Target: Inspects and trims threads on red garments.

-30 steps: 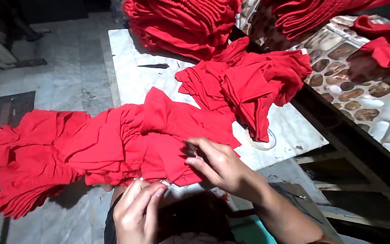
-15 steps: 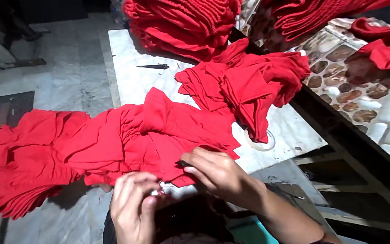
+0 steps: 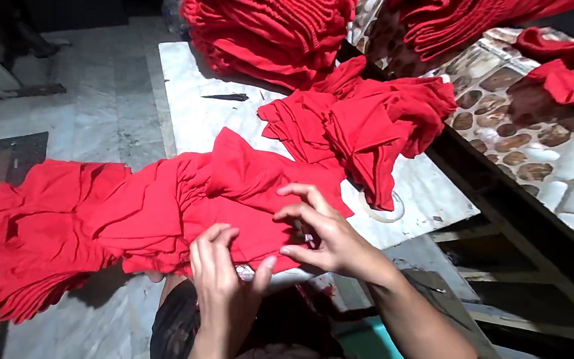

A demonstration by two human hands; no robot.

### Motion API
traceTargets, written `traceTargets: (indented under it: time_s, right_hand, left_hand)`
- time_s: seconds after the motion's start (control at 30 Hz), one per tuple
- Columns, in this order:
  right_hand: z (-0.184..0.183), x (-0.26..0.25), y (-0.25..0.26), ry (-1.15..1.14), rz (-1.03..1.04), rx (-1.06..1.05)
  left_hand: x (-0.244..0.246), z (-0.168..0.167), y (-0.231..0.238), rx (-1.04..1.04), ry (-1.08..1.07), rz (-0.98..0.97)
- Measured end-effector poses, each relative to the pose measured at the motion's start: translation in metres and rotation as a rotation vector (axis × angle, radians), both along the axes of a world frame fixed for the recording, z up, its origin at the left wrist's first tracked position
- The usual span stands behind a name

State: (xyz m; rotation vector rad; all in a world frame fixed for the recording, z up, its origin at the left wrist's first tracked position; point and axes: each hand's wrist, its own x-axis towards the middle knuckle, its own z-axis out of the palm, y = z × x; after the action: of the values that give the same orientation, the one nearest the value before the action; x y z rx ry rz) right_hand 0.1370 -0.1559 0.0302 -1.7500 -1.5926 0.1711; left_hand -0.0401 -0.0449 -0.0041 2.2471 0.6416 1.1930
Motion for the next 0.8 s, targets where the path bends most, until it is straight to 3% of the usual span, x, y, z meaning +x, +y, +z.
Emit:
traceTargets:
  time_s: [0.2, 0.27, 0.4, 0.5, 0.7, 0.8]
  right_hand:
    - [0.009, -0.003, -0.003, -0.074, 0.026, 0.242]
    - [0.015, -0.007, -0.004, -0.122, 0.039, 0.177]
    - [0.010, -0.003, -0.008, -0.145, 0.076, -0.021]
    - [0.000, 0.000, -0.007, -0.145, 0.050, 0.088]
    - [0.022, 0.005, -0.008, -0.098, -0.059, 0.301]
    - [0.032, 0.009, -0.007, 0.015, -0.062, 0.360]
  left_hand:
    - [0.024, 0.022, -0.012, 0.180, 0.003, -0.033]
    - [0.033, 0.022, -0.009, 0.220, 0.020, -0.046]
    - [0.028, 0.018, 0.002, 0.074, 0.017, -0.107]
    - [0.028, 0.018, -0.002, 0.105, 0.034, -0.152]
    - [0.026, 0.025, 0.012, 0.226, 0.087, 0.116]
    - [0.022, 0.027, 0.018, 0.174, -0.033, 0.162]
